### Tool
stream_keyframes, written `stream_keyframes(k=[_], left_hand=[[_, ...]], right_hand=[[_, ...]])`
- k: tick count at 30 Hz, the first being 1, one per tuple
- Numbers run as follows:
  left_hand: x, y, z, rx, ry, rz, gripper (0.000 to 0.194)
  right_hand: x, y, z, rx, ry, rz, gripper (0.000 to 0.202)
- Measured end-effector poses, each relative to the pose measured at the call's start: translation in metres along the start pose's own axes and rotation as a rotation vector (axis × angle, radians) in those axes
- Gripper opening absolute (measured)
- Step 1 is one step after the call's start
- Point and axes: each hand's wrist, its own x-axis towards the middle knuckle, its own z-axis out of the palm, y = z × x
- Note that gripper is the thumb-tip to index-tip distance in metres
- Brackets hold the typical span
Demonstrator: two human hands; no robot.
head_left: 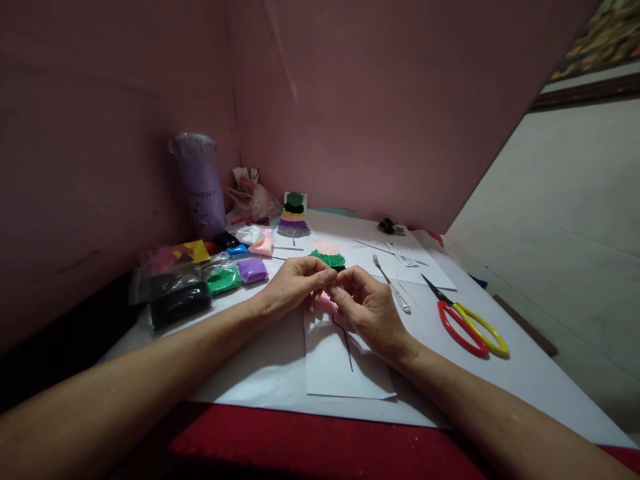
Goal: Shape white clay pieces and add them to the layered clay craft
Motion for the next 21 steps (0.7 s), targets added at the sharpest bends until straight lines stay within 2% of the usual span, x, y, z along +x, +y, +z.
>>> stream_keyframes(k=[21], left_hand=[[0.0007,-0.0020,-0.0011,0.097,0.012,-0.008,0.038]], right_hand=[[-0.0003,0.0016,-0.0004,-0.013,-0.027,0.023,0.014]])
